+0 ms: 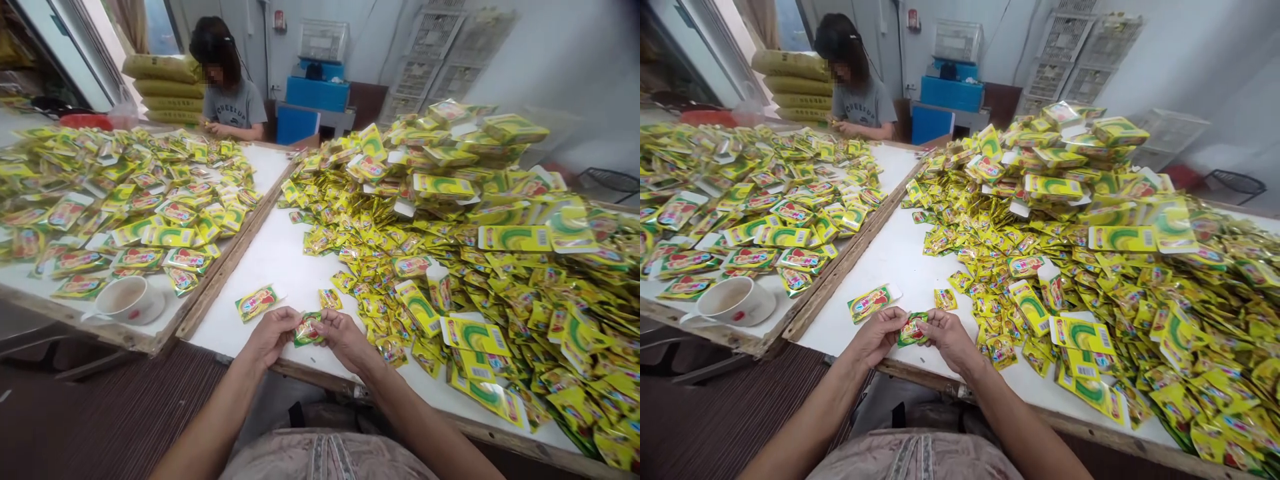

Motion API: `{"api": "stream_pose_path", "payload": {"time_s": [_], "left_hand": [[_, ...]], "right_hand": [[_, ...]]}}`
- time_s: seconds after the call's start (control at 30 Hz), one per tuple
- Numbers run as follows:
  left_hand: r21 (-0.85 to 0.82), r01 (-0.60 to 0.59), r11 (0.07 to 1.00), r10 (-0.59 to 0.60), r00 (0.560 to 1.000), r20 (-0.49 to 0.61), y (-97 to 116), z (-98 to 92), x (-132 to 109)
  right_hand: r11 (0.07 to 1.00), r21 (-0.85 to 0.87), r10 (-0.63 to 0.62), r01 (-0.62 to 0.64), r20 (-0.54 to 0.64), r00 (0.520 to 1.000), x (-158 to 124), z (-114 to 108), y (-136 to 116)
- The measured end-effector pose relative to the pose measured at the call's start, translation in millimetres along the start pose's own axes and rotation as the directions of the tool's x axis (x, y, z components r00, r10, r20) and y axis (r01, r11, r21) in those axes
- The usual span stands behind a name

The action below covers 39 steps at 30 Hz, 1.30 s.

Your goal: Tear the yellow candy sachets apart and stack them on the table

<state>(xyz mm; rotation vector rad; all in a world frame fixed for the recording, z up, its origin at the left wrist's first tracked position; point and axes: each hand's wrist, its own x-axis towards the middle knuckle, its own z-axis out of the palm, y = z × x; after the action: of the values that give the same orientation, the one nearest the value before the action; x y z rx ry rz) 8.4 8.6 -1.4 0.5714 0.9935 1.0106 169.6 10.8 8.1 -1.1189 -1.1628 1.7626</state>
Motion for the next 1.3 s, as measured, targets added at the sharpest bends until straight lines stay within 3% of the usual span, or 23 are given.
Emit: {"api": "stream_pose_path", "payload": {"time_s": [0.1,0.17,0.2,0.27,0.3,0.37,0.57,0.6,0.7,0.77,0.87,0.93,1.0,1.1,1.23,1.3], "left_hand": [[0.127,-0.068,0.990,0.080,0.992,-0.097,-6.1,-0.7,2.8],[0.256,-0.139,0.957,0.184,0.969,-0.165,-7.3,-2.2,8.0],[0.310,-0.159,0.937,0.223,0.958,-0.182,-7.3,-3.3,10.8],[0.382,-0.173,0.908,0.260,0.947,-0.189,-6.6,-5.9,15.4],[0.404,-0.174,0.898,0.267,0.945,-0.188,-6.4,-7.3,16.9],[0.426,-0.169,0.889,0.273,0.942,-0.195,-6.6,-9.9,18.1],[0.432,-0.167,0.886,0.286,0.931,-0.227,-10.7,-14.7,19.4],[0.426,-0.165,0.890,0.279,0.934,-0.221,-10.2,-14.0,19.4],[0.380,-0.154,0.912,0.233,0.957,-0.171,-4.7,-7.4,16.4],[0.276,-0.130,0.952,0.170,0.977,-0.126,0.6,-1.0,12.0],[0.138,-0.101,0.985,0.116,0.988,-0.106,5.5,6.1,5.5],[0.133,-0.115,0.984,0.133,0.982,-0.134,5.7,7.2,3.3],[0.140,-0.134,0.981,0.154,0.977,-0.145,4.7,5.7,2.9],[0.157,-0.147,0.977,0.160,0.985,-0.070,3.9,1.1,4.0],[0.322,-0.180,0.930,0.168,0.984,0.065,10.7,-6.0,5.6],[0.472,-0.229,0.851,0.232,0.971,0.054,21.4,-12.1,6.3]], "right_hand": [[0.931,-0.361,-0.128,0.058,-0.175,0.976,4.2,-12.8,2.0],[0.720,-0.692,-0.329,0.054,-0.271,0.905,15.7,-23.7,-1.6],[0.582,-0.812,-0.395,0.041,-0.238,0.887,22.7,-28.8,-4.0],[0.335,-0.941,-0.377,0.052,-0.083,0.922,35.8,-37.2,-8.5],[0.258,-0.963,-0.327,0.073,-0.016,0.945,40.8,-40.1,-10.1],[0.200,-0.976,-0.251,0.091,0.038,0.967,46.1,-43.6,-12.2],[0.254,-0.967,-0.254,-0.037,-0.103,0.962,36.9,-44.6,-15.5],[0.325,-0.945,-0.247,-0.039,-0.125,0.961,34.7,-42.5,-15.1],[0.715,-0.698,-0.210,0.031,-0.172,0.962,30.5,-29.8,-11.1],[0.868,-0.491,-0.206,0.075,-0.219,0.954,29.7,-18.4,-7.5],[0.878,-0.473,-0.234,0.070,-0.298,0.925,29.4,-3.8,-4.4],[0.870,-0.486,-0.254,0.083,-0.297,0.921,28.4,1.8,-4.0],[0.897,-0.430,-0.237,0.104,-0.268,0.934,26.6,3.9,-4.6],[0.962,-0.263,-0.129,0.079,-0.180,0.975,22.0,3.2,-7.3],[0.970,-0.243,0.004,0.003,0.028,1.000,15.6,0.1,-13.1],[0.965,-0.262,-0.005,0.007,0.012,1.000,15.9,-3.0,-15.0]]}}
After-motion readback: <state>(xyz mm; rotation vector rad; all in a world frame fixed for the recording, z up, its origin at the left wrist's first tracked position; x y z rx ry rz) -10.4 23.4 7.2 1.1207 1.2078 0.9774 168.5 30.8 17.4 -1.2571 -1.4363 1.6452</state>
